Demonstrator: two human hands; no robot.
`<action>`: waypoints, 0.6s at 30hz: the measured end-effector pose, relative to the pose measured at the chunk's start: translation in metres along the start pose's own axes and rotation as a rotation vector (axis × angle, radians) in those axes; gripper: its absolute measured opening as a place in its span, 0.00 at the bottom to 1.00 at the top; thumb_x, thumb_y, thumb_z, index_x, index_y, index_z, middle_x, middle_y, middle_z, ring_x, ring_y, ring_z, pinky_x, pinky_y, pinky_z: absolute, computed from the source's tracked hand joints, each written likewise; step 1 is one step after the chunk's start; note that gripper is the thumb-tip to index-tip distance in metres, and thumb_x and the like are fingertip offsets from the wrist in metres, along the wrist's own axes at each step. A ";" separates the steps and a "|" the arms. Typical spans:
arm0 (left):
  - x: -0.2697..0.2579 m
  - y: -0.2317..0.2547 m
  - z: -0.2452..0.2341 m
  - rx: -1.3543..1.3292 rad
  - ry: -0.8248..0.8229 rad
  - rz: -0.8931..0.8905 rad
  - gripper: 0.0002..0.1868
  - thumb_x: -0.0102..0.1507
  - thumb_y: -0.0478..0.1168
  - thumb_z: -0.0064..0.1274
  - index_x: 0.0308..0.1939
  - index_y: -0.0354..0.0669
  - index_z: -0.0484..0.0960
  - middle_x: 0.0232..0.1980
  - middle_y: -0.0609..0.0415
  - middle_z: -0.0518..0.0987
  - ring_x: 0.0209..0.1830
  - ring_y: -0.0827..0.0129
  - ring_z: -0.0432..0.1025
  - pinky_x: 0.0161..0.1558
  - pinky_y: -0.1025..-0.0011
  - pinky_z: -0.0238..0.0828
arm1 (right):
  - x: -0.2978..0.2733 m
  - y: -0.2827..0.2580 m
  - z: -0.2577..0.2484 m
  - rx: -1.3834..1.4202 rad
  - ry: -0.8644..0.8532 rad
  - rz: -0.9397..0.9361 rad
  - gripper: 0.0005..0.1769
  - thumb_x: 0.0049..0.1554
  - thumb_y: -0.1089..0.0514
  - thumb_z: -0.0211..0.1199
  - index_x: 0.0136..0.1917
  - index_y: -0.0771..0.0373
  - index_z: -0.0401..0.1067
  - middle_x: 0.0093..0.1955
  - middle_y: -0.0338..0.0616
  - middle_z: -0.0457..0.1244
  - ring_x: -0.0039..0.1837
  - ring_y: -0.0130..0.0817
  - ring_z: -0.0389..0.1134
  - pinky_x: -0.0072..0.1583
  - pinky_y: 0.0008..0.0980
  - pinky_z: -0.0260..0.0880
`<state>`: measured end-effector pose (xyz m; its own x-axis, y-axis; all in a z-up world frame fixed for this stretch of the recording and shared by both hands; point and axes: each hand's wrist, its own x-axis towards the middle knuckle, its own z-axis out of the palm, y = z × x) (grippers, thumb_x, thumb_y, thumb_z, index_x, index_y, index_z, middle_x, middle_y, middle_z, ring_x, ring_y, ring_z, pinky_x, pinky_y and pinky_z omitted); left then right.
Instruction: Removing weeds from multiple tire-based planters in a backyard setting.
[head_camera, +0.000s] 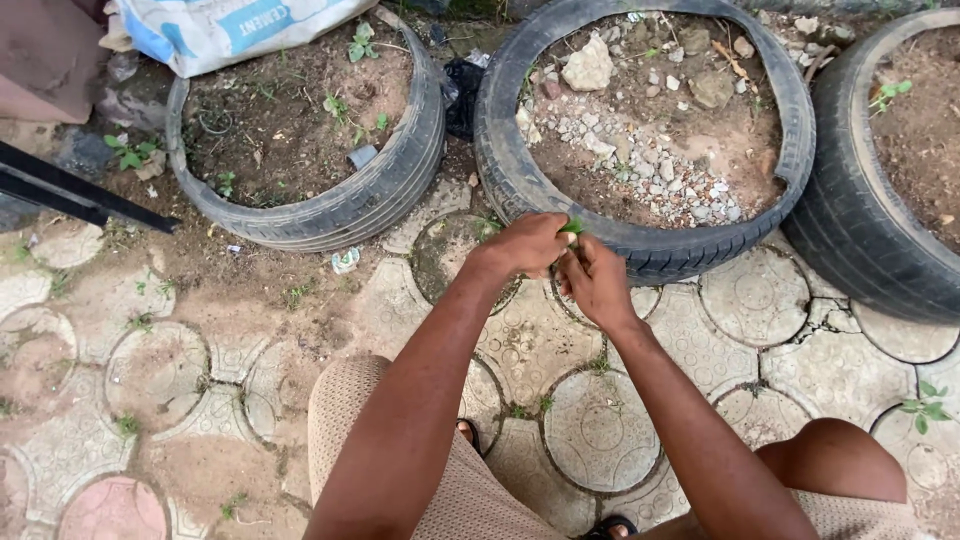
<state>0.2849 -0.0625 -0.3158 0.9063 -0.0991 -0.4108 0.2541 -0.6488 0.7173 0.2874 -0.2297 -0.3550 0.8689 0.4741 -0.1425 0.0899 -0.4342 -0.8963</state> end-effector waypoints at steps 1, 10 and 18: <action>-0.005 0.005 -0.002 -0.002 0.004 -0.002 0.15 0.71 0.45 0.41 0.54 0.38 0.75 0.45 0.49 0.78 0.33 0.65 0.79 0.41 0.61 0.83 | -0.001 -0.003 -0.001 -0.001 -0.003 -0.003 0.09 0.67 0.60 0.52 0.46 0.65 0.67 0.33 0.41 0.66 0.31 0.24 0.67 0.33 0.29 0.69; -0.025 0.016 -0.032 -0.241 0.170 -0.150 0.07 0.67 0.37 0.52 0.46 0.39 0.81 0.43 0.46 0.82 0.32 0.69 0.81 0.34 0.72 0.78 | -0.016 0.034 0.008 0.483 0.113 -0.022 0.14 0.62 0.68 0.46 0.58 0.58 0.66 0.41 0.46 0.69 0.34 0.28 0.70 0.35 0.29 0.72; -0.008 0.007 -0.015 0.133 0.206 0.052 0.08 0.64 0.37 0.56 0.45 0.37 0.79 0.46 0.49 0.77 0.44 0.63 0.75 0.48 0.61 0.75 | -0.101 0.230 0.108 -0.952 -0.691 0.241 0.26 0.63 0.35 0.55 0.50 0.61 0.73 0.45 0.48 0.69 0.48 0.43 0.72 0.51 0.45 0.75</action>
<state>0.2843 -0.0546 -0.2993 0.9702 0.0125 -0.2421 0.1713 -0.7421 0.6480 0.1679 -0.2950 -0.5920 0.4942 0.4874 -0.7199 0.5377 -0.8220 -0.1875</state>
